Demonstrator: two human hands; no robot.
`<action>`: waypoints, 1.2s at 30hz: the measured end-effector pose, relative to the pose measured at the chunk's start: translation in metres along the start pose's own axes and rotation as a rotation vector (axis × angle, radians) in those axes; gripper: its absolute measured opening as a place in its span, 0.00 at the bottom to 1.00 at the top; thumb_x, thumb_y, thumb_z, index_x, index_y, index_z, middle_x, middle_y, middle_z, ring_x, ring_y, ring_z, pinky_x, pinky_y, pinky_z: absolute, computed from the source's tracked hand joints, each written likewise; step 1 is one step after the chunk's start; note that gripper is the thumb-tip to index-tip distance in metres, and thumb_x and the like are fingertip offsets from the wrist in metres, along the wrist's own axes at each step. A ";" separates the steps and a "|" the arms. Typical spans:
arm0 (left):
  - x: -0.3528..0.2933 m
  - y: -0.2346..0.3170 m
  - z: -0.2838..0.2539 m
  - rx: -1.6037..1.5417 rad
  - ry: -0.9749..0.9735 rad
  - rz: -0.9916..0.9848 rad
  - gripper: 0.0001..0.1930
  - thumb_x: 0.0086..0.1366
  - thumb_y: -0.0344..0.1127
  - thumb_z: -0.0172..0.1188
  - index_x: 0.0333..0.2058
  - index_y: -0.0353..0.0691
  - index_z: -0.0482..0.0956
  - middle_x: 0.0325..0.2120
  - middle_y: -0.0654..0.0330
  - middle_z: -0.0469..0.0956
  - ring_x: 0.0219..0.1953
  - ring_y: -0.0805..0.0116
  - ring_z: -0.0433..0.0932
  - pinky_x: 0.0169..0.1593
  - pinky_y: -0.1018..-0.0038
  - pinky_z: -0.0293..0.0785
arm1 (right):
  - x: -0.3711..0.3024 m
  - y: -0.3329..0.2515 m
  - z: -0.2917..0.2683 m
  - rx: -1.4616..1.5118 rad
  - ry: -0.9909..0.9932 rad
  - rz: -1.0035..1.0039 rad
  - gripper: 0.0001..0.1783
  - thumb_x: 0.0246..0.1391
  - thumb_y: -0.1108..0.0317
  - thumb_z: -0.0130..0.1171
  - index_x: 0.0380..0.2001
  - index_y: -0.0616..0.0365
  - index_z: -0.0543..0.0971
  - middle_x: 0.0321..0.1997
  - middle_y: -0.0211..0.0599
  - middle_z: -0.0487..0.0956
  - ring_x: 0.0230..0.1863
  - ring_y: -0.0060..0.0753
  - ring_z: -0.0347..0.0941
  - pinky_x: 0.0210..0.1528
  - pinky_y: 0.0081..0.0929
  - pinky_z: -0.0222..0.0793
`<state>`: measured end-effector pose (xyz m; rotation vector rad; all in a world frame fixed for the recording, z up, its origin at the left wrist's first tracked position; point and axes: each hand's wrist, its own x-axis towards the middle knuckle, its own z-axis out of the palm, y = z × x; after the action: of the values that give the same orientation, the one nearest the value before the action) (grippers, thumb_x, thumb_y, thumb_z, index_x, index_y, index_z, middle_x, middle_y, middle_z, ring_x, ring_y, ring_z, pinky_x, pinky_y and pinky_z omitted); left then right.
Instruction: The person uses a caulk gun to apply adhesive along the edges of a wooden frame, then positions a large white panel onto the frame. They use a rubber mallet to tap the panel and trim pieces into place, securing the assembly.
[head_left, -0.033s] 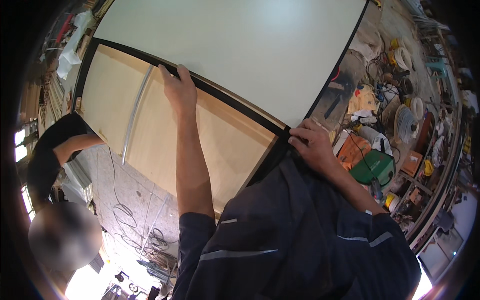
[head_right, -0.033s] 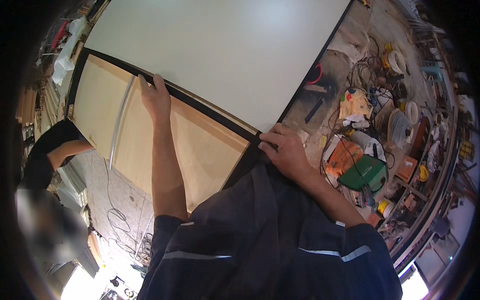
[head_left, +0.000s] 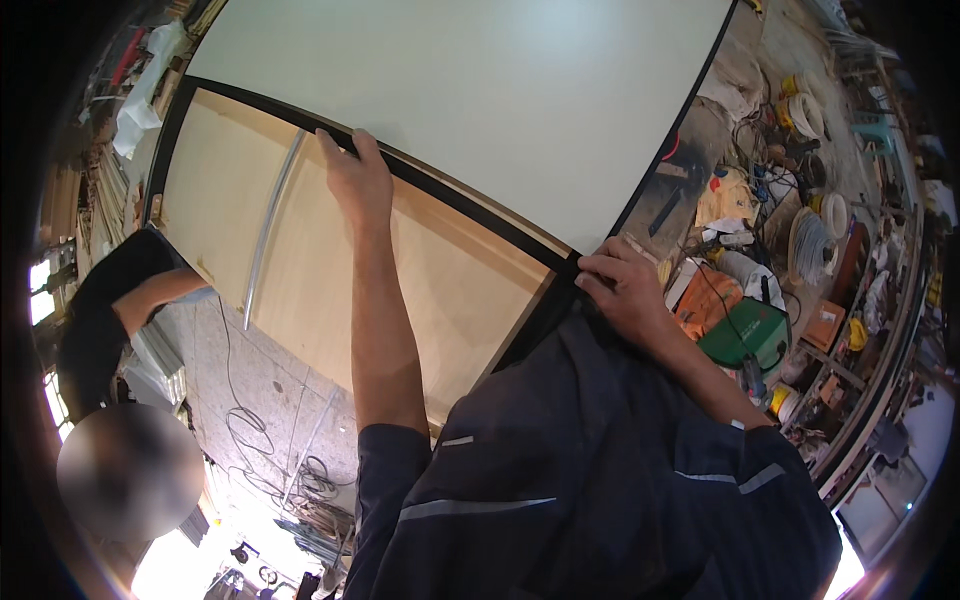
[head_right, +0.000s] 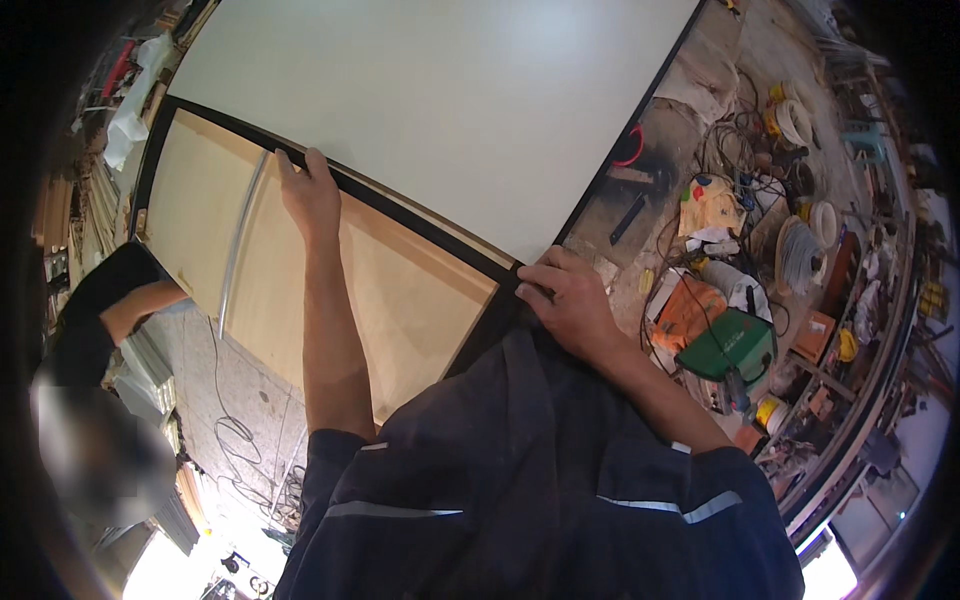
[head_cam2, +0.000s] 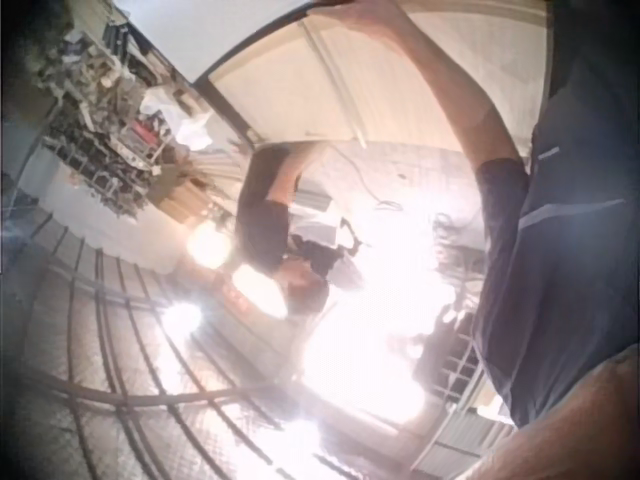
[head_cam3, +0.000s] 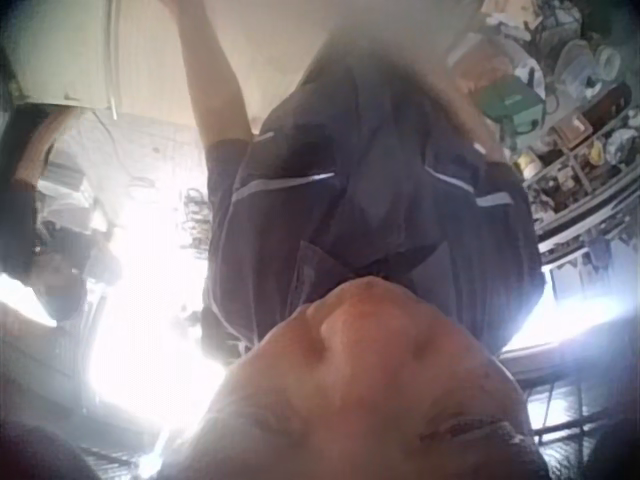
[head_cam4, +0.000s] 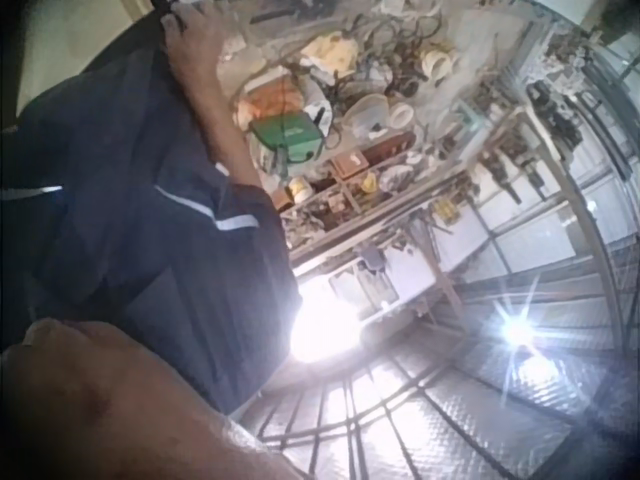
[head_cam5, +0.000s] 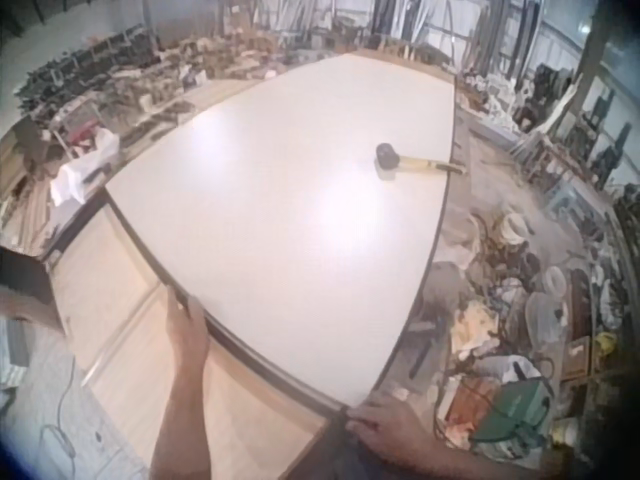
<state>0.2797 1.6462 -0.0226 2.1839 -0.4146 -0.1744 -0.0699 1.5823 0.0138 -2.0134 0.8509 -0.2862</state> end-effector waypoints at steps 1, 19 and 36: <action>-0.001 0.001 0.001 0.023 0.017 0.018 0.39 0.70 0.42 0.54 0.70 0.20 0.52 0.24 0.52 0.77 0.29 0.59 0.77 0.40 0.63 0.76 | -0.001 -0.001 0.001 0.004 0.003 0.003 0.11 0.50 0.72 0.70 0.38 0.61 0.85 0.34 0.40 0.78 0.37 0.44 0.77 0.40 0.37 0.73; -0.057 0.016 0.011 -0.025 -0.080 -0.080 0.46 0.72 0.55 0.55 0.72 0.24 0.46 0.62 0.29 0.67 0.62 0.37 0.71 0.64 0.56 0.68 | -0.003 0.011 0.009 0.086 0.102 -0.045 0.10 0.51 0.73 0.70 0.38 0.60 0.84 0.35 0.40 0.78 0.38 0.44 0.78 0.41 0.35 0.74; -0.153 0.033 0.036 0.027 -0.120 0.116 0.42 0.73 0.40 0.52 0.71 0.19 0.39 0.25 0.39 0.79 0.27 0.45 0.79 0.32 0.57 0.73 | -0.011 0.058 -0.011 0.623 0.103 0.399 0.16 0.69 0.64 0.54 0.42 0.70 0.80 0.34 0.39 0.82 0.35 0.28 0.82 0.36 0.27 0.78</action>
<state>0.1188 1.6549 -0.0216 2.1750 -0.6131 -0.2372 -0.1096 1.5617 -0.0262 -1.2339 1.0510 -0.3733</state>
